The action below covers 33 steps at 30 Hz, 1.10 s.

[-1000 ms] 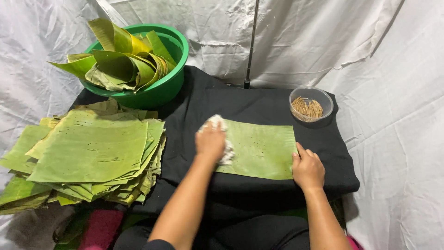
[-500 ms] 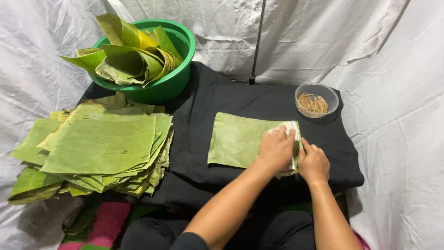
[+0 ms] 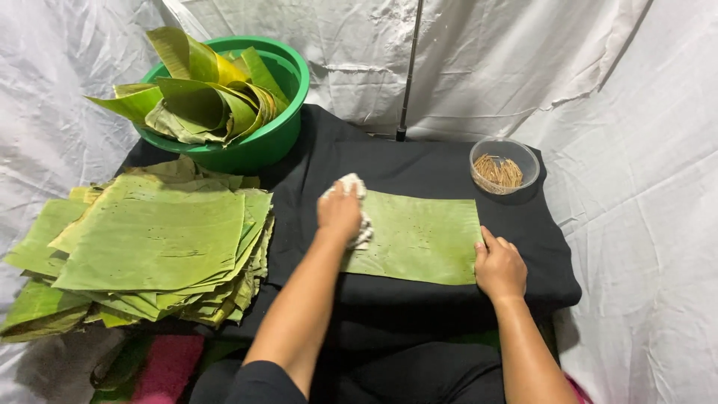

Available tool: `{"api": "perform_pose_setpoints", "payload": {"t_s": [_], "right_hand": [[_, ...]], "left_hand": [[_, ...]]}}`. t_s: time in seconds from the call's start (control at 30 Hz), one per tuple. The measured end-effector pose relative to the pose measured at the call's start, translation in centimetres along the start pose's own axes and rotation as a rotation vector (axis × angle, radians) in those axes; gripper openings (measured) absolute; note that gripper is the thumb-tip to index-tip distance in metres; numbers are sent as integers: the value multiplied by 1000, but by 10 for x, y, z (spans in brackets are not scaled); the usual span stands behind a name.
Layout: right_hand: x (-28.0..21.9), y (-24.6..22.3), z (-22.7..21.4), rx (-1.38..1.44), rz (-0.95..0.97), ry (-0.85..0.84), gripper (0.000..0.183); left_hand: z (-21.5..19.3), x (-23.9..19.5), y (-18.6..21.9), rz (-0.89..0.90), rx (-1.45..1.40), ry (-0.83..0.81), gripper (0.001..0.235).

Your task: Cleaning banana leaves with a cloth and folding them into cone shapes.

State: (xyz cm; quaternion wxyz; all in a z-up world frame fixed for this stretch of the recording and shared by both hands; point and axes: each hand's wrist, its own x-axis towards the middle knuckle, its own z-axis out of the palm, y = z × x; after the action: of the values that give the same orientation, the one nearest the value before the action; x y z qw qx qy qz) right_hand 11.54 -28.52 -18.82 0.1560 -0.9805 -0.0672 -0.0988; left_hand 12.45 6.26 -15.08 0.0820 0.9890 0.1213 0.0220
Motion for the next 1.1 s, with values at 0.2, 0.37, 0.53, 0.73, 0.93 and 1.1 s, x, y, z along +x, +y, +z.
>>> {"api": "perform_pose_setpoints", "payload": {"t_s": [0.2, 0.37, 0.53, 0.73, 0.93, 1.1], "right_hand": [[0, -1, 0, 11, 16, 5, 49], [-2, -2, 2, 3, 18, 12, 48], [-1, 1, 3, 6, 33, -2, 48], [1, -1, 0, 41, 37, -42, 49], [3, -5, -9, 158, 110, -67, 42], [28, 29, 24, 320, 193, 8, 19]], "left_hand": [[-79, -37, 28, -2, -102, 168, 45], [-60, -80, 135, 390, -239, 342, 42], [39, -86, 161, 408, -264, 162, 48], [5, -95, 78, 231, -225, 17, 50], [-27, -112, -36, 35, -27, 18, 47], [-16, -121, -62, 4, -270, 126, 46]]}}
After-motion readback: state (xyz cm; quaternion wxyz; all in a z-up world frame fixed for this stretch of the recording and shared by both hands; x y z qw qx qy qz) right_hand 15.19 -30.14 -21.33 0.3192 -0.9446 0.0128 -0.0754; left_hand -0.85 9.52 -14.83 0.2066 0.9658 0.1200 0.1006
